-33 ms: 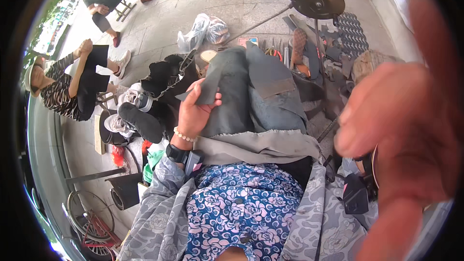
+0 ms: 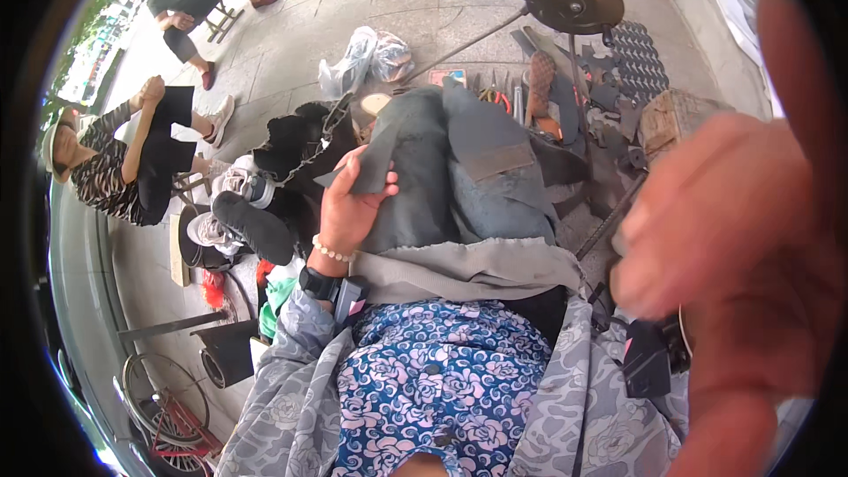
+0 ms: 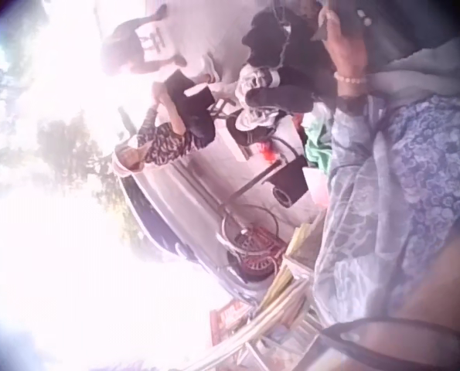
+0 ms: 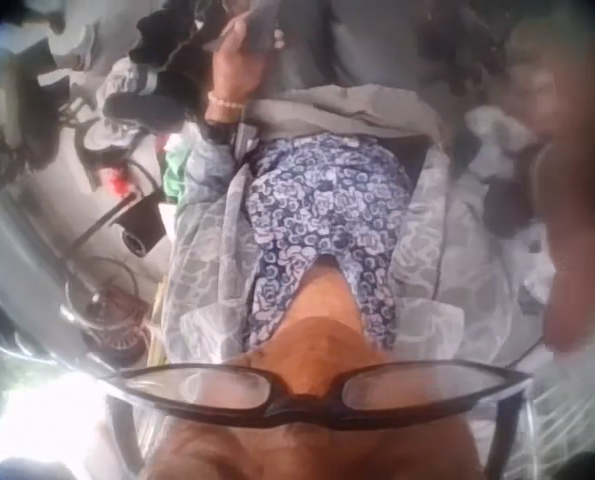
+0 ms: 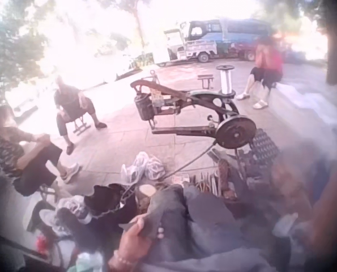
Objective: The recorder is repairing a shoe by applying glue to a rubber sole component and attaching it to the shoe.
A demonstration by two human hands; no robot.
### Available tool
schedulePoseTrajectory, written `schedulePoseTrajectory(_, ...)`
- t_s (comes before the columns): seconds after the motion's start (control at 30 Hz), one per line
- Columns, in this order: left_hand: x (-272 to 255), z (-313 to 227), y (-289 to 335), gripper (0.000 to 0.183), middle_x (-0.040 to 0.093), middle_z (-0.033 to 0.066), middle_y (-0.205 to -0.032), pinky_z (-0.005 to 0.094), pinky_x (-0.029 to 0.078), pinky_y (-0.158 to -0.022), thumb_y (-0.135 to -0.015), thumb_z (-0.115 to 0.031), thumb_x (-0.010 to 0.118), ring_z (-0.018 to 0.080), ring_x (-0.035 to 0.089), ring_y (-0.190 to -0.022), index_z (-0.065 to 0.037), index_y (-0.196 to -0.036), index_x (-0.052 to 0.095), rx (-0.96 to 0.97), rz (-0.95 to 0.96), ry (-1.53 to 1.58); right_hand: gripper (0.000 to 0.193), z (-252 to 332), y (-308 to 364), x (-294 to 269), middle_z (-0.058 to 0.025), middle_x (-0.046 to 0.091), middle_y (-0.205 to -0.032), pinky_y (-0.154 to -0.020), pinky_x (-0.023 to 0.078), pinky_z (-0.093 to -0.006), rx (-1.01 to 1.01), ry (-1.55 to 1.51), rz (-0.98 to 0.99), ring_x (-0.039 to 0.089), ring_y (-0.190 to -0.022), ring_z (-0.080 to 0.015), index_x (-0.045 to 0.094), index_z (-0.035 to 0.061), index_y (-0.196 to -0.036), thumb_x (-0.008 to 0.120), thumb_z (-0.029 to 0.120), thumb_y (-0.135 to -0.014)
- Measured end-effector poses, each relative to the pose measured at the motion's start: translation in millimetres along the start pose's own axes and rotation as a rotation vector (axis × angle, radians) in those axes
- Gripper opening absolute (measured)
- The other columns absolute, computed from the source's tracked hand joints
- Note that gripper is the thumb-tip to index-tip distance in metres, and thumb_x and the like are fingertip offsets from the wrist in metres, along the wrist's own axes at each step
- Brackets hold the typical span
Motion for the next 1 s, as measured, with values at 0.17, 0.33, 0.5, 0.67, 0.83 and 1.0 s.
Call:
schedulePoseTrajectory(0.17,-10.2,1.9,8.1,0.039,0.057,0.0161,-0.097,0.0337,0.051,-0.071,-0.088,-0.024,0.051,0.0237,0.059,-0.082,-0.002,-0.119,0.043,0.047,-0.010,-0.062,0.098,-18.7,-51.0,41.1,-0.0195,0.042,-0.127,-0.073,0.047,-0.0386,0.079,0.056,-0.115,0.055,-0.078,-0.0212,0.032,0.0008,-0.134,0.063,0.063,-0.066)
schedulePoseTrajectory(0.33,-5.4,3.2,0.6,0.036,0.058,0.0152,-0.098,0.0323,0.051,-0.071,-0.088,-0.020,0.052,0.0226,0.059,-0.081,-0.002,-0.119,0.044,0.041,-0.022,-0.064,0.095,-23.9,-16.1,8.1,-0.0197,0.041,-0.128,-0.075,0.046,-0.0396,0.164,0.135,-0.266,0.055,-0.080,-0.0222,0.032,0.0014,-0.134,0.062,0.062,-0.068)
schedulePoseTrajectory(0.5,-6.2,0.9,-3.7,0.038,0.057,0.0159,-0.097,0.0321,0.051,-0.069,-0.088,-0.022,0.053,0.0220,0.059,-0.081,0.000,-0.118,0.044,0.098,-0.087,-0.083,0.092,-7.2,29.4,-24.1,-0.0198,0.039,-0.129,-0.077,0.046,-0.0406,0.196,0.204,-0.387,0.055,-0.082,-0.0233,0.032,0.0019,-0.134,0.062,0.060,-0.069)
schedulePoseTrajectory(0.67,3.0,-1.3,10.7,0.039,0.055,0.0126,-0.092,0.0290,0.048,-0.062,-0.088,-0.024,0.052,0.0191,0.056,-0.076,-0.002,-0.119,0.044,0.121,-0.114,-0.166,0.090,21.3,37.9,-44.5,-0.0199,0.038,-0.131,-0.078,0.045,-0.0417,0.018,0.335,-0.412,0.055,-0.084,-0.0244,0.032,0.0025,-0.134,0.061,0.059,-0.071)
schedulePoseTrajectory(0.83,-11.6,2.4,16.9,0.036,0.055,0.0099,-0.089,0.0269,0.048,-0.059,-0.089,-0.025,0.050,0.0150,0.056,-0.073,-0.004,-0.118,0.043,0.067,-0.126,-0.224,0.087,31.7,24.7,-57.3,-0.0200,0.037,-0.132,-0.080,0.045,-0.0427,-0.139,0.424,-0.324,0.055,-0.086,-0.0255,0.032,0.0030,-0.134,0.061,0.057,-0.073)
schedulePoseTrajectory(1.0,-3.4,-8.4,17.5,0.039,0.053,0.0113,-0.091,0.0281,0.047,-0.063,-0.088,-0.025,0.051,0.0170,0.055,-0.075,-0.002,-0.118,0.042,0.128,-0.191,-0.227,0.084,22.6,57.4,-57.5,-0.0202,0.035,-0.133,-0.082,0.044,-0.0437,-0.070,0.232,-0.437,0.055,-0.088,-0.0266,0.032,0.0036,-0.134,0.060,0.056,-0.074)
Point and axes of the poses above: each hand's wrist, its own y-axis away from the middle knuckle, its own x-axis out of the palm, z = x × y, the point moved 6 cm from there along -y, towards the middle knuckle
